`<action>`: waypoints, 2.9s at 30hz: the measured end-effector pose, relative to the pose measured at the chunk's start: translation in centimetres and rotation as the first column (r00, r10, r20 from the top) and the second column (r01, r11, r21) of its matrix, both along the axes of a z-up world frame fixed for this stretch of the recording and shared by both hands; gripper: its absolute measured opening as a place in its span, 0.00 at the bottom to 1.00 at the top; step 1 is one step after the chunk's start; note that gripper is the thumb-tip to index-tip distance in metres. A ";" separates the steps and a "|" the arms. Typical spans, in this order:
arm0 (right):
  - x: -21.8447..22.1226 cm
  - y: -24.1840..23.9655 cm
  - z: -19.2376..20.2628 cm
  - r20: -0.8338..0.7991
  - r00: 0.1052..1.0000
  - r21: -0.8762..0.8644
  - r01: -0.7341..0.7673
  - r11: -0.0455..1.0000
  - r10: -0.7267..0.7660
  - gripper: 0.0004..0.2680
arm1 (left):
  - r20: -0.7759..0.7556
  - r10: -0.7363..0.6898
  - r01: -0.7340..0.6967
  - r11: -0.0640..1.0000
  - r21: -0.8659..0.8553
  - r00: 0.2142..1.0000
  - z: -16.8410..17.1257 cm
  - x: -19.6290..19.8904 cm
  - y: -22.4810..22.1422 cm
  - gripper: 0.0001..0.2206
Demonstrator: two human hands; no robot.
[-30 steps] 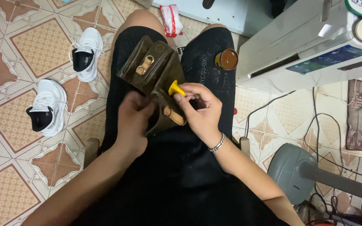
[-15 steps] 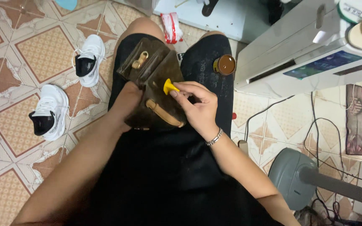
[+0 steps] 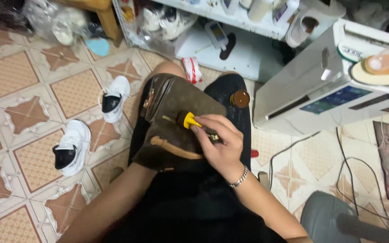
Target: Cleaning a leather handbag with a sponge and cleaning solution.
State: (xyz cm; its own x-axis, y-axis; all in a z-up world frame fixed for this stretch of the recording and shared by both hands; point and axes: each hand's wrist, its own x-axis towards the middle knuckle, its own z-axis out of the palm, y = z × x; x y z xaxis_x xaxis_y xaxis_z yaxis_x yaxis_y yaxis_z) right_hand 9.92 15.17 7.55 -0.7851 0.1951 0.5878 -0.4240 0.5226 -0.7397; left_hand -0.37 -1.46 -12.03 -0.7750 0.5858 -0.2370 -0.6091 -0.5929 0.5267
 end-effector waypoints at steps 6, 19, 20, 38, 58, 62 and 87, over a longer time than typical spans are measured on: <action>0.9 0.6 4.1 -0.220 0.973 0.013 0.071 0.997 -0.067 0.09 | -0.144 0.014 -0.004 0.998 0.066 0.989 3.5 -5.0 -0.6 0.16; 0.7 0.5 14.0 -0.499 0.853 0.298 0.335 0.894 -0.153 0.08 | -0.309 -0.070 0.127 0.978 0.166 0.948 8.3 -10.4 2.3 0.16; 1.0 0.3 14.4 -0.500 0.852 0.299 0.339 0.892 -0.156 0.08 | -0.309 -0.077 0.135 0.976 0.173 0.948 5.6 -10.9 2.5 0.16; 0.0 2.5 14.3 -0.455 0.879 0.539 0.148 0.829 0.139 0.10 | -0.312 -0.143 0.227 0.941 0.251 0.939 0.7 -12.9 2.5 0.16; -1.2 3.2 13.3 -0.375 0.921 0.518 0.109 0.849 0.111 0.11 | -0.252 -0.211 0.292 0.890 0.350 0.945 -0.6 -10.0 4.0 0.16; -0.3 1.6 13.7 -0.372 0.926 0.503 0.140 0.853 0.067 0.10 | -0.225 -0.225 0.298 0.877 0.378 0.948 -1.2 -9.1 4.6 0.16; -0.2 5.4 12.8 -0.280 0.925 0.581 -0.049 0.812 0.256 0.12 | -0.069 -0.275 0.270 0.817 0.510 0.959 12.8 4.5 3.8 0.16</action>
